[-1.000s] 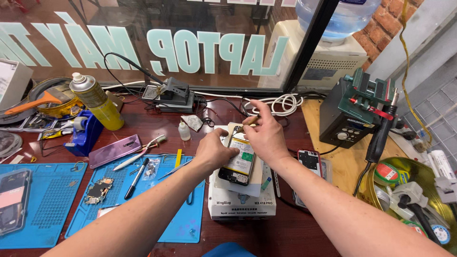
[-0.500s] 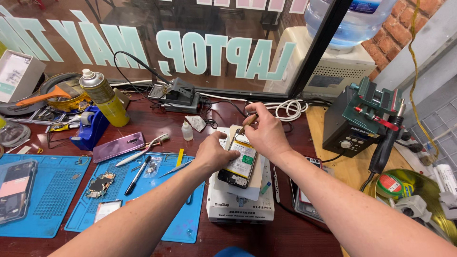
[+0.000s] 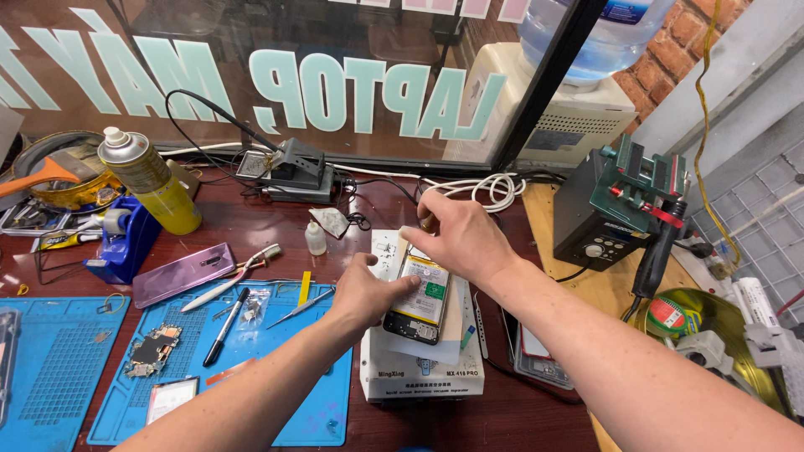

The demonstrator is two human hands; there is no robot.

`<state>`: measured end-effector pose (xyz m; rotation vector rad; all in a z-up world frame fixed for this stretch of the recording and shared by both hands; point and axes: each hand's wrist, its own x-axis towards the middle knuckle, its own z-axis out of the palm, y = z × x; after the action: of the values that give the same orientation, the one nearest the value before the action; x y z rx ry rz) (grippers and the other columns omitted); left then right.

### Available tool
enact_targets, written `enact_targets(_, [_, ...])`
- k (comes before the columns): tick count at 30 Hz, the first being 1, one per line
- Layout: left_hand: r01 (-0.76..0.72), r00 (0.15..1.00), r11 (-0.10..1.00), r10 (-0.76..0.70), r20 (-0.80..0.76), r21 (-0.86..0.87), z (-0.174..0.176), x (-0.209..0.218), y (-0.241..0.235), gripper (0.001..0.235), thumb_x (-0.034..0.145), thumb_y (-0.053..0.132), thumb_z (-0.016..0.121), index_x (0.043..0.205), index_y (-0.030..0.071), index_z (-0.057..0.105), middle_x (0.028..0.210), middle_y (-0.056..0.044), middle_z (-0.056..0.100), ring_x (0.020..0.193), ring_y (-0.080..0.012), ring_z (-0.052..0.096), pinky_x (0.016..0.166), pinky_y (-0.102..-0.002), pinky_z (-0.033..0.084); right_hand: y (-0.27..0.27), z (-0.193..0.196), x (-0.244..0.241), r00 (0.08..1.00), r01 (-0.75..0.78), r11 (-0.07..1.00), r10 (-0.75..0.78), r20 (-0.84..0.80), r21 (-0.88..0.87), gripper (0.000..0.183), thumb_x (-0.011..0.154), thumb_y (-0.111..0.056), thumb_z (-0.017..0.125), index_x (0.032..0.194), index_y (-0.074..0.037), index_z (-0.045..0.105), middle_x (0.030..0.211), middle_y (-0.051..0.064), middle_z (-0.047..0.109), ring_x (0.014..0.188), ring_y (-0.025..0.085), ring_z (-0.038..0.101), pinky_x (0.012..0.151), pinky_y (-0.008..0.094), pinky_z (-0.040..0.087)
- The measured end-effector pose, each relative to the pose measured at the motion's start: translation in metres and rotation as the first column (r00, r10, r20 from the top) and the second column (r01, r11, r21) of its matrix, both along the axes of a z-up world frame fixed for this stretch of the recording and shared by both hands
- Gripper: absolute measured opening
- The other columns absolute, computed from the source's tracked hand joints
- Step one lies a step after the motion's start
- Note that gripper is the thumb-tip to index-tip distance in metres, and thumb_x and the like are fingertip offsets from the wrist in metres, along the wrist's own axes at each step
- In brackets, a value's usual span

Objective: The person disassembles a smartphone, removes the motherboard, and places the device in a plastic container. They then use a metal tool to pry open the back cover of another smartphone and remove the battery.

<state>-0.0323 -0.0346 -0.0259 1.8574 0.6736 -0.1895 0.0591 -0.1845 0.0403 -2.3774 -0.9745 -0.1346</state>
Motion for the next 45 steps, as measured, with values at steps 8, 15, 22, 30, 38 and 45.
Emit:
enact_targets(8, [-0.01, 1.0, 0.999, 0.009, -0.014, -0.036, 0.001, -0.004, 0.0, 0.094, 0.067, 0.044, 0.091, 0.136, -0.004, 0.049, 0.11, -0.022, 0.074, 0.087, -0.0264, 0.078, 0.07, -0.038, 0.062, 0.027, 0.012, 0.003, 0.99, -0.091, 0.989, 0.103, 0.096, -0.121, 0.016, 0.084, -0.011, 0.071, 0.099, -0.006, 0.068, 0.087, 0.015, 0.073, 0.085, 0.035, 0.072, 0.074, 0.046, 0.055])
enact_targets(15, [0.019, 0.999, 0.999, -0.017, 0.043, -0.039, 0.009, -0.008, -0.005, 0.065, 0.075, 0.031, 0.088, 0.12, -0.003, 0.054, 0.09, -0.019, 0.076, 0.064, -0.0228, 0.073, 0.05, -0.034, 0.056, 0.019, 0.015, 0.015, 0.987, -0.16, 0.981, 0.16, -0.013, -0.11, 0.013, 0.087, -0.014, 0.074, 0.095, -0.005, 0.072, 0.091, 0.013, 0.073, 0.089, 0.03, 0.072, 0.081, 0.04, 0.056])
enact_targets(22, [0.063, 0.998, 0.993, -0.066, -0.025, -0.098, 0.015, -0.013, -0.008, 0.05, 0.078, 0.025, 0.085, 0.111, -0.001, 0.057, 0.082, -0.016, 0.074, 0.06, -0.0214, 0.07, 0.047, -0.035, 0.055, 0.016, 0.011, 0.011, 0.978, -0.106, 0.994, 0.101, -0.181, -0.016, 0.019, 0.085, -0.009, 0.066, 0.103, -0.007, 0.072, 0.098, 0.01, 0.075, 0.093, 0.025, 0.074, 0.083, 0.036, 0.057])
enact_targets(30, [-0.023, 0.967, 0.998, 0.036, 0.254, -0.055, -0.002, 0.021, 0.002, 0.033, 0.078, 0.018, 0.083, 0.105, 0.004, 0.071, 0.082, -0.01, 0.076, 0.066, -0.0165, 0.071, 0.06, -0.032, 0.057, 0.013, 0.007, 0.016, 0.962, -0.008, 1.0, 0.007, -0.274, -0.003, 0.017, 0.088, -0.011, 0.063, 0.102, -0.009, 0.073, 0.095, 0.006, 0.076, 0.086, 0.018, 0.073, 0.08, 0.032, 0.057])
enact_targets(38, [0.009, 0.972, 0.999, 0.001, 0.236, -0.045, -0.016, 0.041, -0.003, 0.029, 0.075, 0.005, 0.079, 0.103, 0.005, 0.073, 0.088, -0.007, 0.076, 0.072, -0.0138, 0.072, 0.065, -0.031, 0.058, 0.012, 0.004, 0.015, 0.967, -0.052, 0.998, 0.058, -0.248, 0.032, 0.018, 0.087, -0.009, 0.062, 0.103, -0.008, 0.072, 0.097, 0.006, 0.076, 0.091, 0.017, 0.073, 0.083, 0.032, 0.056])
enact_targets(45, [0.0, 0.978, 0.992, 0.026, 0.205, -0.126, -0.016, 0.041, -0.003, 0.024, 0.078, 0.002, 0.078, 0.1, 0.0, 0.07, 0.087, -0.007, 0.074, 0.07, -0.0149, 0.071, 0.059, -0.03, 0.058, 0.013, 0.005, 0.013, 0.961, -0.003, 1.0, -0.002, -0.277, -0.019, 0.023, 0.086, -0.005, 0.06, 0.106, -0.009, 0.072, 0.097, 0.006, 0.076, 0.085, 0.019, 0.073, 0.079, 0.033, 0.057])
